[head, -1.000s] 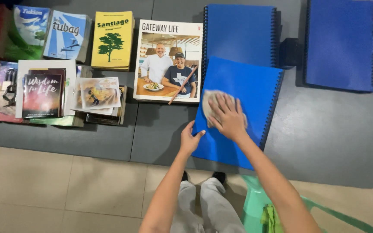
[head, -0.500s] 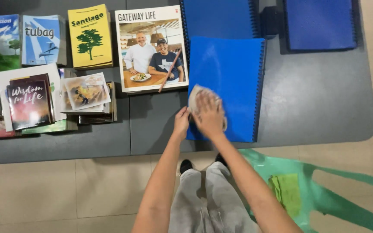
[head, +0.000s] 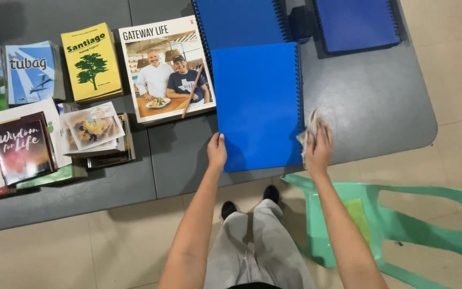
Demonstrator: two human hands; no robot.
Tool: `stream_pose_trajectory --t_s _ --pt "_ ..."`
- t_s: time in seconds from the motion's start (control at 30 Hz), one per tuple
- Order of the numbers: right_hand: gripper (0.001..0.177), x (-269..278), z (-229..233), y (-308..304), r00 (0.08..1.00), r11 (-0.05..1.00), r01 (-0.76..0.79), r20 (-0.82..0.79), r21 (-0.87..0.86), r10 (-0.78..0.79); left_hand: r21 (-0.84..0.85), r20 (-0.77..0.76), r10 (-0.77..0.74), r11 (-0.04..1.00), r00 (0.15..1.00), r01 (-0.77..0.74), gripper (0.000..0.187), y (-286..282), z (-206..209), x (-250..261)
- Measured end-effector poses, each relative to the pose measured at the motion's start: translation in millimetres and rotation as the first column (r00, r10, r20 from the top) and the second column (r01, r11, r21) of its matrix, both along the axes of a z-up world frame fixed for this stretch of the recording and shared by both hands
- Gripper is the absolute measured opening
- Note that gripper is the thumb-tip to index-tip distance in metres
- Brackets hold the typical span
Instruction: Cleaning blue plastic spiral-bound folders with a white cloth on a workspace table.
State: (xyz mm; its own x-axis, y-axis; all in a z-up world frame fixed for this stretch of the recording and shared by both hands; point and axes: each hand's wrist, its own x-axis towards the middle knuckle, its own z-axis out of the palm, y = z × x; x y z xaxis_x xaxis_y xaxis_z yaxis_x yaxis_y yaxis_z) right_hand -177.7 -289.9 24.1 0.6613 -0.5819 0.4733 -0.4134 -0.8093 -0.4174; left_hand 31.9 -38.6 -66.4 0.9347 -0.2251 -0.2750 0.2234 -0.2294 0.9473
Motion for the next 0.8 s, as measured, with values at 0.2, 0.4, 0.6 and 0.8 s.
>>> stream_pose_trajectory --t_s 0.2,0.4,0.6,0.8 --pt "0.077 47 40 5 0.999 0.839 -0.034 0.003 0.544 0.038 0.128 -0.004 -0.236 0.964 0.972 0.235 0.051 3 40 -6" --pt "0.032 38 17 -11 0.994 0.58 0.023 0.044 0.814 -0.102 -0.045 0.013 -0.222 0.974 0.975 0.222 0.061 4 67 -5" --pt "0.025 19 56 0 0.991 0.495 -0.021 0.082 0.869 -0.101 -0.444 -0.372 -0.405 0.868 0.835 0.224 0.063 18 80 5" --pt "0.025 20 46 -24 0.972 0.488 -0.18 0.232 0.854 -0.046 -0.431 -0.302 -0.409 0.864 0.861 0.26 0.068 9 111 4"
